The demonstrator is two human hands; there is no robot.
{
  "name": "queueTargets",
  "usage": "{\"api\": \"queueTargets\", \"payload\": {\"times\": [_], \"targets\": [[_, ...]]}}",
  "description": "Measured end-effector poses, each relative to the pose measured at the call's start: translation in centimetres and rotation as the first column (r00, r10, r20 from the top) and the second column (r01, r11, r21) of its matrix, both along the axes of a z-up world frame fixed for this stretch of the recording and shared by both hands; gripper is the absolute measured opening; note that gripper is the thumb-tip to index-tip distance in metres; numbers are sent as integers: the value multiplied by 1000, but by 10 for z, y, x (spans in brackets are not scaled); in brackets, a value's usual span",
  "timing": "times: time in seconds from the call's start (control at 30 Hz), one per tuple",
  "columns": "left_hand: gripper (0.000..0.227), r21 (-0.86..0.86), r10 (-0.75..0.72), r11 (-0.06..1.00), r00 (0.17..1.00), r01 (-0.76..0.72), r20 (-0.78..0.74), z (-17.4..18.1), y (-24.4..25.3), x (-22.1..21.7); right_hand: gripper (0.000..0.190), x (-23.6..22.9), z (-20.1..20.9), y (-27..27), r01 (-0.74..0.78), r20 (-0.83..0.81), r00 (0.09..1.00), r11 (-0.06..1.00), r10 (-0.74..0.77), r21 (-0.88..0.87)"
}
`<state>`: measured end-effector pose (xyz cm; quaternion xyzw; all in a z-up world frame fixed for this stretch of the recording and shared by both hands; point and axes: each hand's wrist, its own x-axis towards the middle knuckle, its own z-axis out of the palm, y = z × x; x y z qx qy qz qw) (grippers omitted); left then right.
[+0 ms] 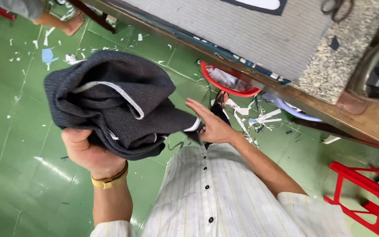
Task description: The person aligns a white paper pattern on a dark fabric piece, trims the fabric with scissors, and irons the fabric. They then place a dark garment with a zipper on the table, mark it with a pen, and continue cutting and ironing fabric pieces.
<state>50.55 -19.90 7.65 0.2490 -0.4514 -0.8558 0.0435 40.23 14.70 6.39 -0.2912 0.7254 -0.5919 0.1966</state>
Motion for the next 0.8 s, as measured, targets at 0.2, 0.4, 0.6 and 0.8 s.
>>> {"api": "queueTargets", "payload": {"times": [0.2, 0.4, 0.6, 0.8], "targets": [[49, 17, 31, 999, 999, -30, -31, -24, -46, -14, 70, -21, -88, -48, 158, -150, 957, 879, -249, -450], [60, 28, 15, 1000, 996, -12, -85, -39, -89, -38, 14, -97, -67, -31, 339, 49, 936, 852, -349, -398], [71, 56, 15, 998, 983, -5, -185, -71, -82, -101, 18, -137, -29, 25, 410, 155, 912, 830, -380, -377], [74, -76, -320, 945, 947, 318, -15, -22, 16, -194, 22, -179, 147, 61, -3, -202, 976, 923, -81, -384]]}}
